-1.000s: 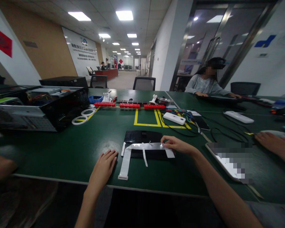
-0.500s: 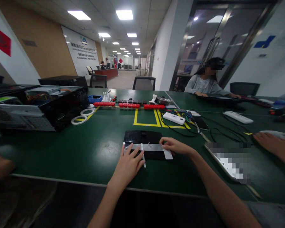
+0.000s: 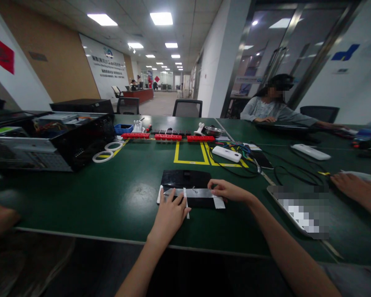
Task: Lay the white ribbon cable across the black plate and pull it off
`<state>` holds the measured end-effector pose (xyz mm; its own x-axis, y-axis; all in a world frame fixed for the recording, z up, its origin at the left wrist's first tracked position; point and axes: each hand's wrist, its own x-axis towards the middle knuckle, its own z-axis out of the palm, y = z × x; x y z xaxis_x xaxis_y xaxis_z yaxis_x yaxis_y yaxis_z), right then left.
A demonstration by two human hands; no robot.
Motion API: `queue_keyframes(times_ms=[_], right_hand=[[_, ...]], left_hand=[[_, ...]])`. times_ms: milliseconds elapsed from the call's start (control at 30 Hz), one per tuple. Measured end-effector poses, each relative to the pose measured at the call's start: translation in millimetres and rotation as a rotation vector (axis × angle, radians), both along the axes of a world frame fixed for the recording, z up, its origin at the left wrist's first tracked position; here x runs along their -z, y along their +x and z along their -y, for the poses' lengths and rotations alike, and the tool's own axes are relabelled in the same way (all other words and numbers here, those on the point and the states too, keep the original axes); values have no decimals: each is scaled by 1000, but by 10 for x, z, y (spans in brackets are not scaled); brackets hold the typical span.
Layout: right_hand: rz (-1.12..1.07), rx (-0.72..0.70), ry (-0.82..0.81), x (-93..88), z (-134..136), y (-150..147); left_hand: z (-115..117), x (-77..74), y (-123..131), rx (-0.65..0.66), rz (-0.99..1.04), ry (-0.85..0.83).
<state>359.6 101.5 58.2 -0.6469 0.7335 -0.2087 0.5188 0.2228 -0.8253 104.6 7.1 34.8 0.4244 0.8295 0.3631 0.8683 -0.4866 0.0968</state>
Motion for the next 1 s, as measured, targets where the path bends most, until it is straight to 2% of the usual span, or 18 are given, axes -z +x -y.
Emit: queue_keyframes(times_ms=[267,533,667,767,900,1000], right_hand=[[6,-7,0,-26,11,-8],[19,1,9,-25,13,-11],[16,5,-4,-29,14,-10],[21,16,-13,-34,16,-12],[18,14,-22,-33,13,-18],[13,13,-15,-32,10,-20]], left_hand=[[-5,-25,53,-13,-20,14],[5,-48,-43,21,18,-22],[-8,-93,-282,20,92,-59],[-2,-88,-580,-85,149,-44],[28,83,-971,-221,180,-18],[50,257,-1127,-276,199,-16]])
